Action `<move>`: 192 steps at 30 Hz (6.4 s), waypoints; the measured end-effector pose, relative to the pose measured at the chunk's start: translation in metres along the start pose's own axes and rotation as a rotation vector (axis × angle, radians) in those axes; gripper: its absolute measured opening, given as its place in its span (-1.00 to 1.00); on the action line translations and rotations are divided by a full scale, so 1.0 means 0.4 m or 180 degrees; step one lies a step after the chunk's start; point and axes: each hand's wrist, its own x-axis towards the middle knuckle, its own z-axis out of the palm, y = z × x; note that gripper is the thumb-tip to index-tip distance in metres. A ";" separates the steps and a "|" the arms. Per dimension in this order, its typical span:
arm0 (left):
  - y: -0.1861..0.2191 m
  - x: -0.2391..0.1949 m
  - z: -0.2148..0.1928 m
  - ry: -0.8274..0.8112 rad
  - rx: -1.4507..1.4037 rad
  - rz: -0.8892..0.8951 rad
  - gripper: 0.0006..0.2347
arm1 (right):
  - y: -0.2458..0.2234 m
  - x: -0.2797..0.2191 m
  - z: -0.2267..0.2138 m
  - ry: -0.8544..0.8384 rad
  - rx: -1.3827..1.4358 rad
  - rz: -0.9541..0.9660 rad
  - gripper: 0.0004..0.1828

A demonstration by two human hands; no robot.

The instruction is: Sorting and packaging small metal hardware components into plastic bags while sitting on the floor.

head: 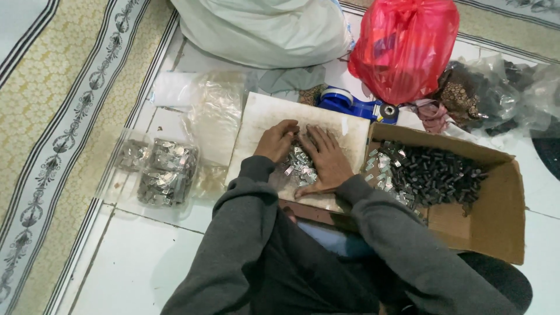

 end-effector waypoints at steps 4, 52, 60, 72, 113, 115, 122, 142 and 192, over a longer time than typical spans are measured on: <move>0.007 0.002 0.003 -0.0063 -0.0259 -0.0106 -0.57 | 0.029 0.013 0.055 -0.0017 -0.0134 0.0058 0.35; 0.118 -0.058 0.757 -0.1211 0.1081 0.0020 -0.66 | 0.236 -0.573 0.029 0.0033 0.3739 0.4631 -0.42; 0.337 -0.181 0.657 -0.0019 -0.2217 -0.1214 -0.56 | 0.068 -0.362 -0.221 0.1211 0.3926 0.5145 -0.13; 0.376 -0.163 0.499 0.2150 -0.3875 -0.1160 -0.73 | 0.112 -0.201 -0.038 0.1512 0.3253 0.3961 -0.57; 0.271 -0.301 0.281 0.2580 -0.5391 -0.0855 -0.53 | -0.064 -0.075 -0.144 0.1212 0.4579 0.3317 -0.62; 0.281 -0.313 0.286 0.2535 -0.5212 -0.0753 -0.57 | -0.069 -0.073 -0.159 0.1209 0.4625 0.3302 -0.64; 0.156 -0.301 0.351 0.3315 -0.2329 -0.0987 -0.62 | 0.024 -0.159 -0.068 0.1026 0.3086 0.2873 -0.72; 0.238 -0.283 0.185 0.2274 -0.0597 -0.0955 -0.41 | -0.111 -0.182 0.000 0.1115 0.0768 0.1158 -0.15; -0.013 -0.227 -0.172 0.3232 -0.3282 -0.0734 -0.64 | -0.274 0.306 0.156 0.0619 0.1990 0.0184 -0.33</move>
